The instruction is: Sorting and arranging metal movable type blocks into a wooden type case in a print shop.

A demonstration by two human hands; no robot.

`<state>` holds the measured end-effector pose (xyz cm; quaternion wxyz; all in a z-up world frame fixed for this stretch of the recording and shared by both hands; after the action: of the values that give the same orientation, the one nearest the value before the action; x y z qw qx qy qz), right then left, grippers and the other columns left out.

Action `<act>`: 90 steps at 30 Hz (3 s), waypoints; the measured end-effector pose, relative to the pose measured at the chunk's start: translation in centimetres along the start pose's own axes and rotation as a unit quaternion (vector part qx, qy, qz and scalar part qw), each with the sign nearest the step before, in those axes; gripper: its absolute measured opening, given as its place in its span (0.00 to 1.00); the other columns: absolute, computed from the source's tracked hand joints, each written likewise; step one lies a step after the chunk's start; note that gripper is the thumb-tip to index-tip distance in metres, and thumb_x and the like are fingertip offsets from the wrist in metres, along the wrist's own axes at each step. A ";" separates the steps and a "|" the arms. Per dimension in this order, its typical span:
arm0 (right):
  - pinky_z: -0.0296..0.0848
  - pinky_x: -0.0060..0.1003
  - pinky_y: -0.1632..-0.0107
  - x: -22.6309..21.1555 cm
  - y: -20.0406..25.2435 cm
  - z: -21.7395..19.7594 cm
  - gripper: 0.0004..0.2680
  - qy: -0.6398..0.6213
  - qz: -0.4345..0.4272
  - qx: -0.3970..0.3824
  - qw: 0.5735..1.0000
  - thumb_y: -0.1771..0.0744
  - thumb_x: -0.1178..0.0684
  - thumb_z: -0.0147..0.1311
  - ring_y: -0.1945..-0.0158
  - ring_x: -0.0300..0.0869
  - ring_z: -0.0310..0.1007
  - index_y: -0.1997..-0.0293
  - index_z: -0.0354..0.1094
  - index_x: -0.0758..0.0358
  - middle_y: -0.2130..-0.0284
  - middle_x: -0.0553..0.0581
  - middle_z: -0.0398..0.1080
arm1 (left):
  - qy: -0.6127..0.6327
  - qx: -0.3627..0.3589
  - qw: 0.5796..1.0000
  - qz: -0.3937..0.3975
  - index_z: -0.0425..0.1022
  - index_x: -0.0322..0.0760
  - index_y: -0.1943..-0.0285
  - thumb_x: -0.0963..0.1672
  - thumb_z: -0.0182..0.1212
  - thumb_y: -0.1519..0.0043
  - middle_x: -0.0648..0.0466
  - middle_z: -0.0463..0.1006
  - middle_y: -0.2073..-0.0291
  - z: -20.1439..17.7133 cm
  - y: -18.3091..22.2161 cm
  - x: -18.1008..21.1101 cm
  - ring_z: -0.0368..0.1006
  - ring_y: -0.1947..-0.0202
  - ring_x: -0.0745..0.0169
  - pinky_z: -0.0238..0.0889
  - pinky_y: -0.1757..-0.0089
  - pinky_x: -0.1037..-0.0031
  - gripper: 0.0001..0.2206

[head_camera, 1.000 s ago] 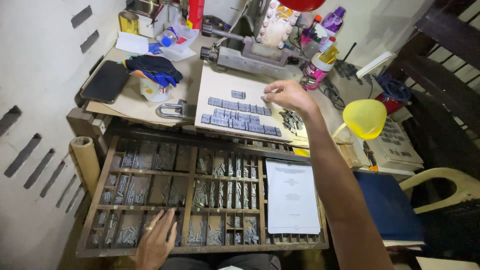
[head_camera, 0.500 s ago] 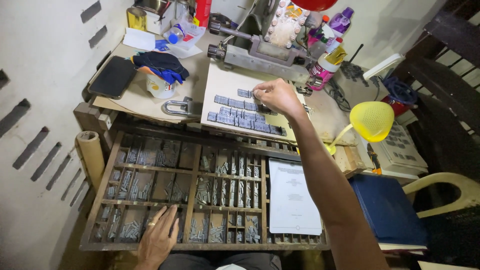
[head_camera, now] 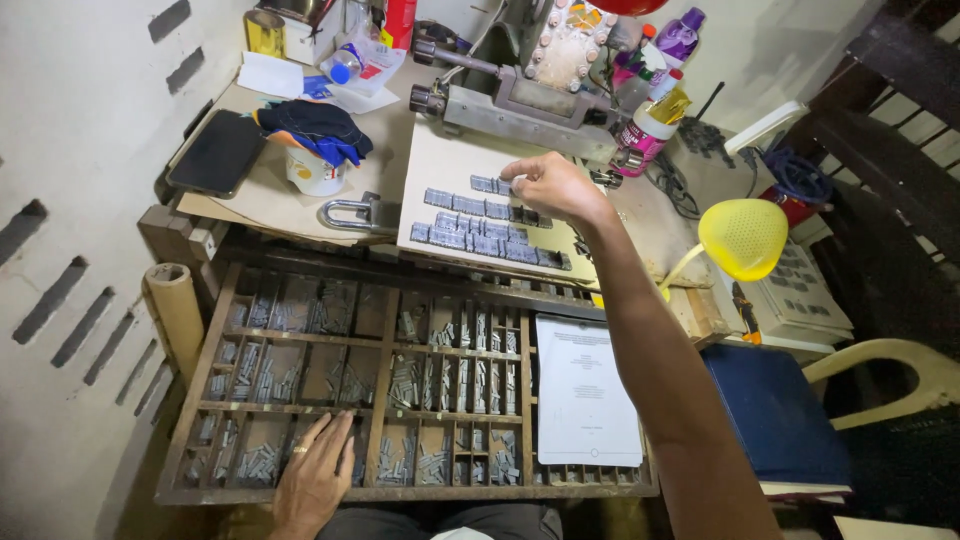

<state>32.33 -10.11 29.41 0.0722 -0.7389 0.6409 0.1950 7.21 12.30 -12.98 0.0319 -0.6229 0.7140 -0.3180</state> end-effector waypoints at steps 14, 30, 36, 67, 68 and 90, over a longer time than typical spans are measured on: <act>0.70 0.37 0.36 2.8 1.5 -2.0 0.14 -0.063 -0.072 0.076 0.992 0.30 0.56 0.43 0.34 0.43 0.67 0.36 0.66 0.59 0.36 0.55 0.68 | 0.015 -0.001 1.000 0.017 0.71 0.40 0.31 0.46 0.64 0.41 0.55 0.79 0.42 1.3 0.1 -0.8 0.72 0.37 0.55 0.65 0.34 0.67 0.26; 0.73 0.38 0.56 6.5 4.2 -2.1 0.05 0.021 -0.004 0.065 0.998 0.34 0.55 0.52 0.62 0.36 0.74 0.67 0.74 0.56 0.66 0.49 0.77 | 0.007 0.000 1.000 0.005 0.71 0.40 0.31 0.45 0.62 0.39 0.56 0.79 0.41 -0.6 -0.4 0.3 0.70 0.35 0.59 0.64 0.36 0.69 0.24; 0.66 0.26 0.69 3.8 3.8 -1.7 0.02 -0.093 -0.051 0.112 0.988 0.32 0.56 0.55 0.73 0.30 0.65 0.64 0.71 0.54 0.70 0.48 0.75 | -0.011 0.003 1.000 0.011 0.70 0.41 0.30 0.46 0.62 0.39 0.56 0.78 0.40 -0.3 0.0 0.2 0.70 0.36 0.58 0.64 0.36 0.69 0.26; 0.77 0.34 0.53 2.3 2.7 -0.9 0.14 -0.146 -0.142 0.173 0.964 0.32 0.53 0.42 0.53 0.41 0.79 0.47 0.73 0.65 0.60 0.58 0.79 | 0.000 0.022 1.000 0.016 0.72 0.38 0.32 0.44 0.63 0.40 0.55 0.79 0.42 -0.9 -0.1 0.5 0.72 0.37 0.57 0.66 0.37 0.70 0.24; 0.77 0.34 0.53 2.5 3.7 -0.9 0.14 -0.148 -0.144 0.171 0.963 0.32 0.53 0.42 0.53 0.41 0.79 0.47 0.73 0.65 0.60 0.58 0.79 | -0.003 0.022 1.000 0.014 0.72 0.38 0.32 0.44 0.63 0.40 0.55 0.79 0.42 -0.8 -0.1 0.4 0.72 0.37 0.57 0.66 0.37 0.70 0.24; 0.70 0.32 0.71 20.7 18.5 32.5 0.04 -0.354 -0.088 0.064 0.929 0.33 0.55 0.59 0.75 0.39 0.75 0.61 0.79 0.62 0.76 0.55 0.77 | -0.015 0.077 0.996 0.044 0.84 0.28 0.42 0.37 0.65 0.37 0.44 0.85 0.49 -5.4 -3.1 4.3 0.80 0.46 0.46 0.73 0.42 0.64 0.14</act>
<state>10.03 -20.67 -5.54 0.3581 -0.6689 0.5174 0.3957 6.59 10.58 -5.63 0.1048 -0.5911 0.7137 -0.3610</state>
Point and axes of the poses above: each hand's wrist, its own y-axis away from the middle knuckle, its own z-axis out of the palm, x = y × z, the point moved 5 cm from there along -y, towards the middle knuckle
